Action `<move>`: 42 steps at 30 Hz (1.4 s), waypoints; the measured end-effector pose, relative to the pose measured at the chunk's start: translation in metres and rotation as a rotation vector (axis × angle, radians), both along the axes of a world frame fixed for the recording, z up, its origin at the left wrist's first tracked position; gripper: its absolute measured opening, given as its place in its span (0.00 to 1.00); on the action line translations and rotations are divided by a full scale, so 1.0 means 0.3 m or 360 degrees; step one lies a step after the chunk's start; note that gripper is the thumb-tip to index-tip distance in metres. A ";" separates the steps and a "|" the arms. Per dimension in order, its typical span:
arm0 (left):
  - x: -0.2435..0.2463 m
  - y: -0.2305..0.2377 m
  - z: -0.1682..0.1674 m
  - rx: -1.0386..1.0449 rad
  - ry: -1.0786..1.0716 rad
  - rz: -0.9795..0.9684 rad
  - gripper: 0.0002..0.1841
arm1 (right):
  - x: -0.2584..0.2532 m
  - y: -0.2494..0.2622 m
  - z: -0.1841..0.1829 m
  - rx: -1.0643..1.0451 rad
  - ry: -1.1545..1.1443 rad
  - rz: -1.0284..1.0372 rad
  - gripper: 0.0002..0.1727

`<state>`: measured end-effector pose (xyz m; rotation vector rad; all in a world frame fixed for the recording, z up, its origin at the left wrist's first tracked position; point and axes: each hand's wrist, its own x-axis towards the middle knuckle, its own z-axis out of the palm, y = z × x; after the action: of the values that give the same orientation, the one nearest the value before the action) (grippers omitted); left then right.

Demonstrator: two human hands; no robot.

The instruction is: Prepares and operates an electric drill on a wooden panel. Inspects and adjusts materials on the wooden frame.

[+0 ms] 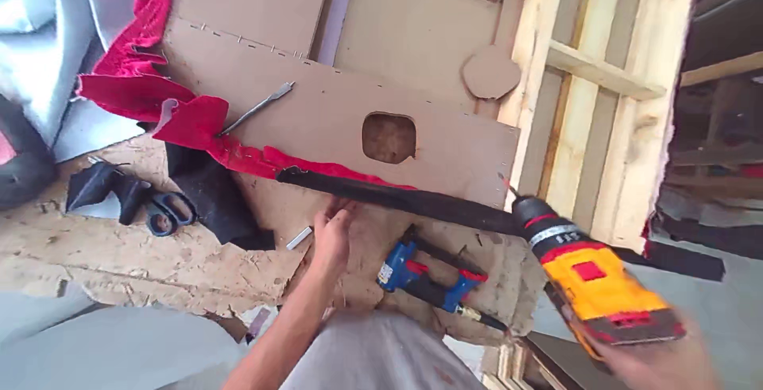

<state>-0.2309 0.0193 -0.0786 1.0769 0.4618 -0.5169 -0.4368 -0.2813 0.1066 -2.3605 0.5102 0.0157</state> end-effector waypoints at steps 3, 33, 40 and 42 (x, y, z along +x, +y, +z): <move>0.007 0.035 0.003 -0.0027 0.0002 -0.0017 0.24 | -0.251 0.170 -0.129 -0.0017 -0.0136 -0.0581 0.43; 0.343 -0.188 0.228 0.2472 -0.2197 -0.2594 0.56 | 0.191 1.141 -0.465 0.0422 -0.0198 0.0075 0.22; 0.377 -0.263 0.377 0.2335 -0.2132 -0.2671 0.48 | 0.153 0.706 -0.457 0.1971 -0.0626 -0.0491 0.22; 0.386 -0.276 0.466 0.2214 -0.2157 -0.2631 0.48 | 0.255 0.629 -0.464 0.1712 -0.0515 -0.0401 0.22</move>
<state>-0.1150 -0.0636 0.0610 2.6980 -1.7435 -0.6561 -0.3603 -0.0926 -0.0326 -1.2105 0.4668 -0.1644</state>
